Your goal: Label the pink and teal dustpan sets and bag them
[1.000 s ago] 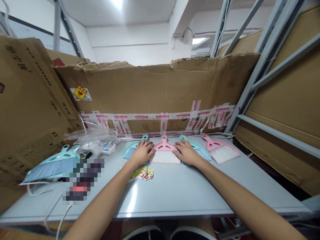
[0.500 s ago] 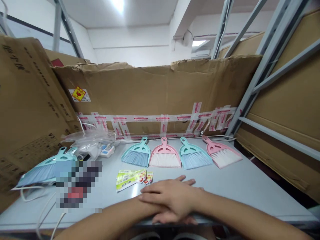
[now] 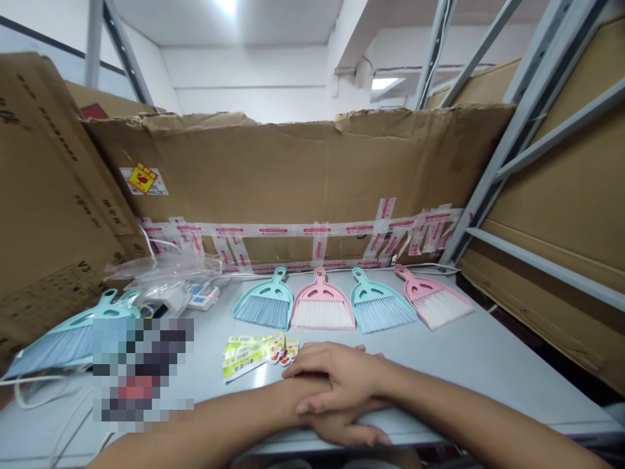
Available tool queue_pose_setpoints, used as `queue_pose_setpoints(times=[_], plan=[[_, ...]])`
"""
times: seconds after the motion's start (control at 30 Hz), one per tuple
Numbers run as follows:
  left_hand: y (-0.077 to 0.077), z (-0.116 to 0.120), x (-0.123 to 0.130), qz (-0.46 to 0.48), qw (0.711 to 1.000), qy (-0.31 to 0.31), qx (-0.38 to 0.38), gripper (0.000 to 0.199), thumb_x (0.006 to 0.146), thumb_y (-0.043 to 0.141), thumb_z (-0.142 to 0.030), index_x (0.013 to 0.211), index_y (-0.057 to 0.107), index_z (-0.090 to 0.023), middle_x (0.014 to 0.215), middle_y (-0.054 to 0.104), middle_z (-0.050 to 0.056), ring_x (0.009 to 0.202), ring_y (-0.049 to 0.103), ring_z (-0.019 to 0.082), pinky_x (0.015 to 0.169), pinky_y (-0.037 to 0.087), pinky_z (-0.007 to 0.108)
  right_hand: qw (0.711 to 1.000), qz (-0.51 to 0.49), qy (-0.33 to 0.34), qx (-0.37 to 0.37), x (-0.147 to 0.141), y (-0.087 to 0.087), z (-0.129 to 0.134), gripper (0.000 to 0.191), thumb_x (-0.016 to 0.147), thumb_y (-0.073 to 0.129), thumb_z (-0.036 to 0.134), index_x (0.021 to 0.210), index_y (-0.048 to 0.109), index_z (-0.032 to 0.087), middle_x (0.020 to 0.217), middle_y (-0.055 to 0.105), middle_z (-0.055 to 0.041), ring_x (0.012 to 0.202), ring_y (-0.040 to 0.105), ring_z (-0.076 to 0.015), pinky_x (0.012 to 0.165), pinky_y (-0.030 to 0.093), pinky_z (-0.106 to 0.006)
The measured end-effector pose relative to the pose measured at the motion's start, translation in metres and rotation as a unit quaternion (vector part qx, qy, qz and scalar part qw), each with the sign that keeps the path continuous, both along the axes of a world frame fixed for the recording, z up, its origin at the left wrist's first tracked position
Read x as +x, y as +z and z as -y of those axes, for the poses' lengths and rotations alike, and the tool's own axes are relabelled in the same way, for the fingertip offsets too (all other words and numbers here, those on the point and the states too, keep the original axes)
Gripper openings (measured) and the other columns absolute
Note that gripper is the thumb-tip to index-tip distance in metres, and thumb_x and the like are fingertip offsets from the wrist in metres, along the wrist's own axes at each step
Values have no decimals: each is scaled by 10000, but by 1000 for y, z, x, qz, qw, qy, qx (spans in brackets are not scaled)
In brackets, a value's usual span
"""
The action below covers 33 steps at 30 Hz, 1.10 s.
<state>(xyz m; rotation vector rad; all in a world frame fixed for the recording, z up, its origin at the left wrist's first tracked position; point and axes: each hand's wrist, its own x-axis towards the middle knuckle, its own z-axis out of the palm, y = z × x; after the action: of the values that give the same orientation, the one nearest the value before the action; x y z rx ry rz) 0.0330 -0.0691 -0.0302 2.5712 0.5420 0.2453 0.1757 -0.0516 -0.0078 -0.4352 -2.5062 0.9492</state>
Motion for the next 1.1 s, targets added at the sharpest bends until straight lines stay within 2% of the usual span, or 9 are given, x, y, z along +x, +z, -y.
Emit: queue_pose_setpoints(times=[0.1, 0.27, 0.4, 0.53, 0.7, 1.1], plan=[[7, -4, 5, -9, 995, -98, 5, 867, 948, 746, -581, 1737, 410, -456, 1766, 482, -62, 1570, 515, 425, 1269, 507, 435, 1000, -7, -5, -18, 1, 1, -1, 592, 981, 777, 619, 1426, 748, 230, 1295, 778, -120, 1176, 716, -279, 1047, 570, -428], [1, -7, 12, -5, 991, -132, -37, 784, 1042, 620, -591, 1746, 451, -289, 1790, 442, 26, 1600, 489, 378, 1294, 467, 408, 1000, -4, -3, -18, 4, 6, -2, 443, 1041, 724, 523, 1350, 783, 212, 1252, 795, -117, 1142, 725, -262, 1036, 568, -413], [-2, -5, 12, 6, 986, -141, -84, 743, 1091, 534, -573, 1719, 481, -179, 1769, 474, 97, 1658, 407, 328, 1354, 359, 403, 998, -8, -24, -53, 6, 6, -5, 339, 1056, 704, 463, 1255, 820, 214, 1182, 820, -89, 1064, 749, -236, 981, 575, -365], [-8, -4, 10, 7, 987, -117, -113, 729, 1086, 557, -577, 1688, 514, -169, 1756, 487, 124, 1635, 446, 339, 1367, 323, 452, 994, -3, -51, -101, 7, 6, -7, 283, 1024, 749, 432, 1206, 837, 234, 1142, 832, -58, 1039, 758, -222, 948, 580, -332], [-15, -5, 11, 22, 985, -126, -115, 716, 1092, 546, -551, 1686, 516, -151, 1756, 484, 129, 1640, 440, 327, 1369, 317, 435, 994, -8, -44, -97, 6, 7, -6, 244, 1034, 736, 407, 1174, 845, 240, 1134, 832, -52, 1032, 753, -220, 955, 580, -345], [-15, -4, 11, 15, 987, -122, -100, 705, 1102, 517, -547, 1669, 541, -129, 1718, 541, 126, 1616, 479, 326, 1360, 341, 402, 994, -5, -43, -104, 6, 7, -7, 240, 1043, 722, 398, 1177, 838, 236, 1135, 826, -52, 1052, 749, -221, 974, 575, -350]])
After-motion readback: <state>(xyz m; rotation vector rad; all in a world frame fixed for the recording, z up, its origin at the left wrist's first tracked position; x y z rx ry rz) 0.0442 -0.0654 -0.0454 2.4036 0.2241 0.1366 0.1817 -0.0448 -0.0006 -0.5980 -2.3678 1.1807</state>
